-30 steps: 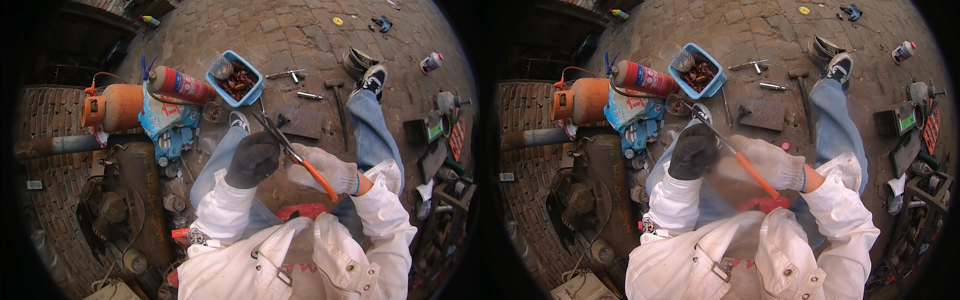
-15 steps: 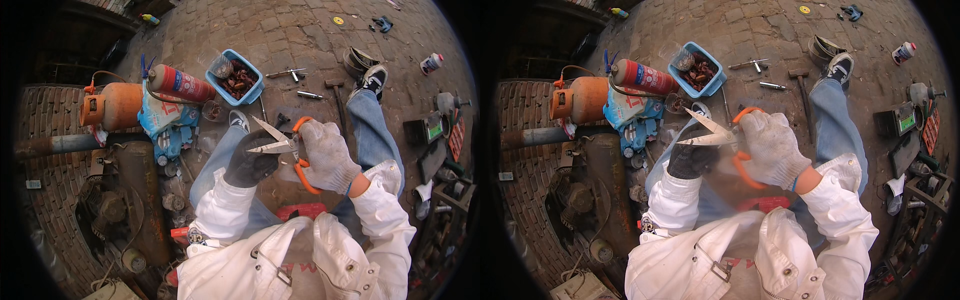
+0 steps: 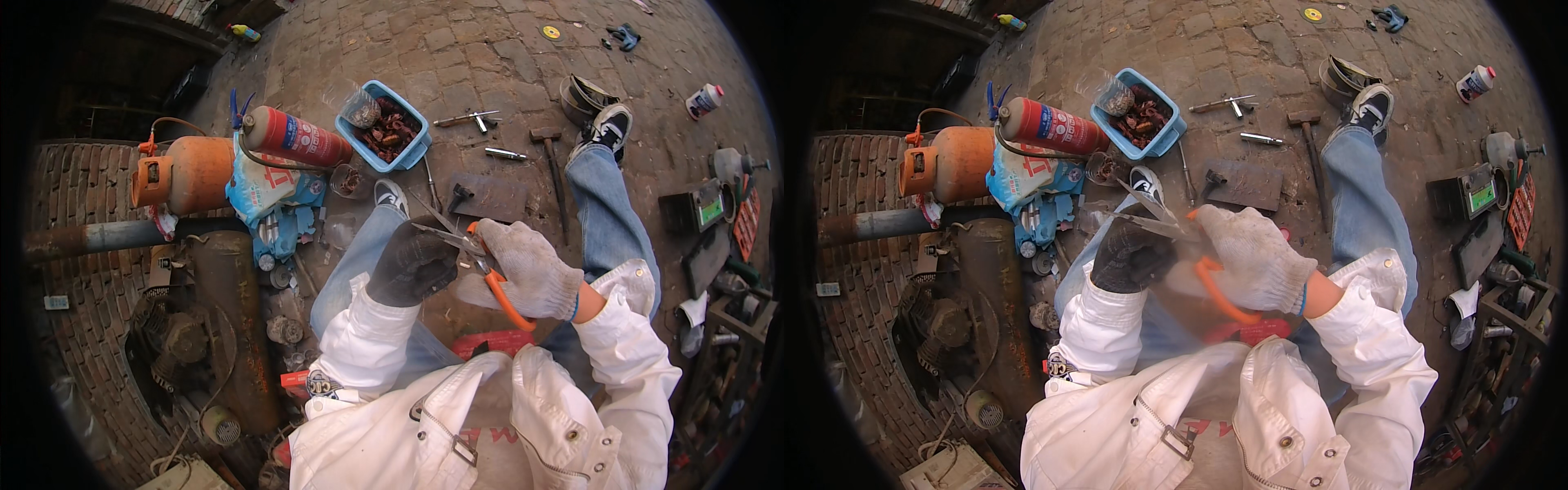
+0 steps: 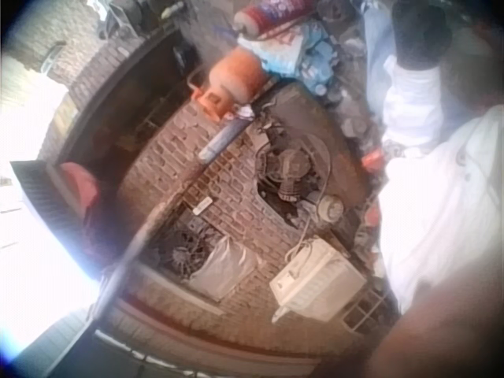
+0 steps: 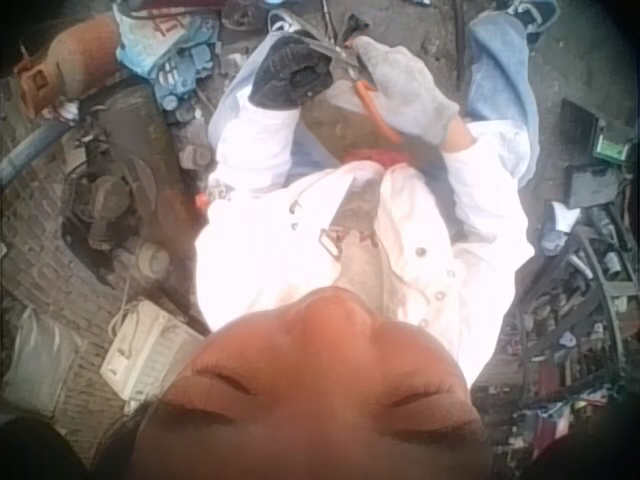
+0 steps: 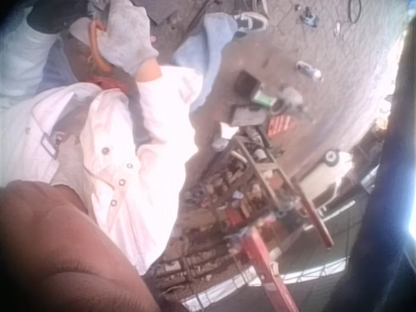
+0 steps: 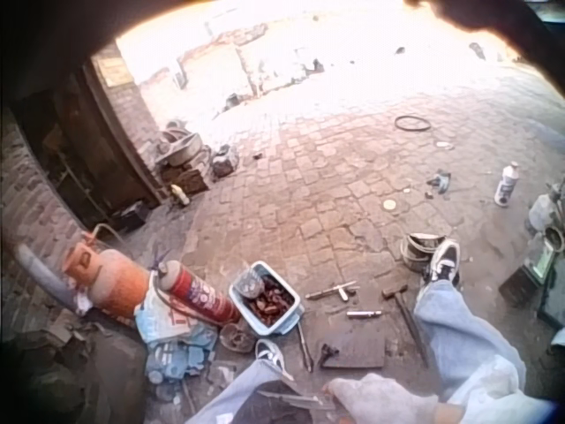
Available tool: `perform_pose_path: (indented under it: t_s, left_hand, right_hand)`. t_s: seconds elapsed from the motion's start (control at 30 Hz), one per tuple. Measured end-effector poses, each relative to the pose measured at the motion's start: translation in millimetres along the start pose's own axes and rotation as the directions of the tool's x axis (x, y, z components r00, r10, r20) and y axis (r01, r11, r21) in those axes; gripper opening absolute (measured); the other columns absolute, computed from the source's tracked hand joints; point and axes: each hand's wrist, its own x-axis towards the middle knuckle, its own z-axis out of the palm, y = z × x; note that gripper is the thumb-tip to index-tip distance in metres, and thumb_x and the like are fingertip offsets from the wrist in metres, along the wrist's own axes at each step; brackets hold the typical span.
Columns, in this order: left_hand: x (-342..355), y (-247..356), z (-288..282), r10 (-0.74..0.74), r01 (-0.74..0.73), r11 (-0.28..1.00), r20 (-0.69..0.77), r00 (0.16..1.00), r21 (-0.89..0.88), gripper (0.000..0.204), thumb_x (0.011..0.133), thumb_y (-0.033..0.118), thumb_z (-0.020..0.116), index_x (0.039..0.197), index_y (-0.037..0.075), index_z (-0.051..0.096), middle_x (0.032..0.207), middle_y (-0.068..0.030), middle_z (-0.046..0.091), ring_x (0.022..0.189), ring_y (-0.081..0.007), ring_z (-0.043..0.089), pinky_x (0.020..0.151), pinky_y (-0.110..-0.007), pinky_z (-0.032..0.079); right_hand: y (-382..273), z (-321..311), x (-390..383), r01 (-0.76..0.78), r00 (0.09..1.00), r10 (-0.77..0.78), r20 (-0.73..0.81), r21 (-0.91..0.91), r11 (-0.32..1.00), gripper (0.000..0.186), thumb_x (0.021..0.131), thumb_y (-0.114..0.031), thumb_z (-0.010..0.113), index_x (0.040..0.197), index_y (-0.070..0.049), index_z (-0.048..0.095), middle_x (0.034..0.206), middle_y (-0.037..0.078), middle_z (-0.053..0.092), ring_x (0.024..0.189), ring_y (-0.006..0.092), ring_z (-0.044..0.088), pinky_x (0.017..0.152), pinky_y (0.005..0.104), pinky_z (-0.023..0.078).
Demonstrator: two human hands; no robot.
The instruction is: The person sits on the ground and uses tin snips to cut small metal pieces one at a time. They repeatedly pick up pieces from the floor, cut them, and place them into a blue plastic container.
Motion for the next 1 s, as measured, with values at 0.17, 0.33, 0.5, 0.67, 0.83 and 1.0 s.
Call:
perform_pose_path:
  t_s: [0.17,0.33,0.5,0.67,0.83,1.0]
  left_hand:
    - [-0.1,2.1,5.9,-0.019,0.024,0.996,-0.066,0.998,0.089,0.021,0.086,0.016,0.067,0.093,0.0,0.056,0.061,-0.0005,0.051,0.042,-0.0071,0.041,0.038,-0.023,0.032]
    - [3.2,6.4,7.5,-0.023,0.033,0.988,-0.07,0.997,0.149,0.02,0.087,0.017,0.067,0.092,0.0,0.057,0.061,0.0004,0.049,0.042,-0.0057,0.039,0.038,-0.022,0.03]
    - [6.3,-4.4,12.2,0.159,0.07,0.835,-0.361,0.919,0.546,0.018,0.091,0.017,0.065,0.097,0.001,0.062,0.071,-0.0005,0.057,0.046,-0.0047,0.044,0.04,-0.022,0.03]
    - [9.1,-19.1,11.1,0.401,-0.227,0.772,-0.177,0.899,0.594,0.029,0.09,0.028,0.071,0.099,0.002,0.064,0.071,0.0009,0.058,0.048,-0.0041,0.044,0.04,-0.021,0.029]
    - [6.7,-19.0,6.5,0.237,-0.132,0.896,-0.204,0.95,0.424,0.046,0.085,0.043,0.075,0.101,0.002,0.062,0.068,0.0034,0.054,0.046,-0.0033,0.038,0.039,-0.021,0.025]
    - [9.0,-23.5,8.9,0.258,-0.169,0.916,-0.21,0.943,0.364,0.048,0.083,0.044,0.076,0.104,0.003,0.061,0.066,0.0043,0.052,0.045,-0.002,0.035,0.039,-0.019,0.023]
  right_hand:
    - [14.9,6.8,0.7,-0.021,0.986,-0.039,0.16,0.362,0.932,0.049,0.083,-0.028,0.068,0.119,0.0,0.051,0.095,0.024,0.064,0.094,0.0444,0.061,0.08,0.0483,0.048]
    - [19.5,11.5,2.6,0.03,0.979,-0.142,0.146,0.586,0.81,0.039,0.091,-0.031,0.064,0.113,-0.002,0.052,0.09,0.016,0.058,0.08,0.0347,0.055,0.072,0.0404,0.047]
    - [9.5,1.0,1.8,-0.093,0.994,0.091,-0.058,-0.049,0.994,0.043,0.078,-0.025,0.069,0.11,-0.002,0.053,0.101,0.019,0.063,0.089,0.0419,0.06,0.079,0.0461,0.047]
    - [2.6,5.4,7.3,-0.072,0.962,0.013,-0.272,-0.206,0.976,0.056,0.068,-0.037,0.078,0.103,-0.003,0.05,0.096,0.018,0.059,0.083,0.0411,0.056,0.076,0.0477,0.044]
    - [3.8,12.1,7.5,-0.039,0.944,-0.021,-0.33,-0.175,0.984,0.065,0.064,-0.043,0.083,0.1,-0.003,0.047,0.094,0.018,0.056,0.081,0.041,0.054,0.073,0.0481,0.043]
    - [1.4,12.8,4.9,-0.081,0.942,0.022,-0.335,-0.165,0.983,0.064,0.064,-0.043,0.083,0.099,-0.003,0.048,0.092,0.018,0.057,0.079,0.0409,0.055,0.071,0.0486,0.044]
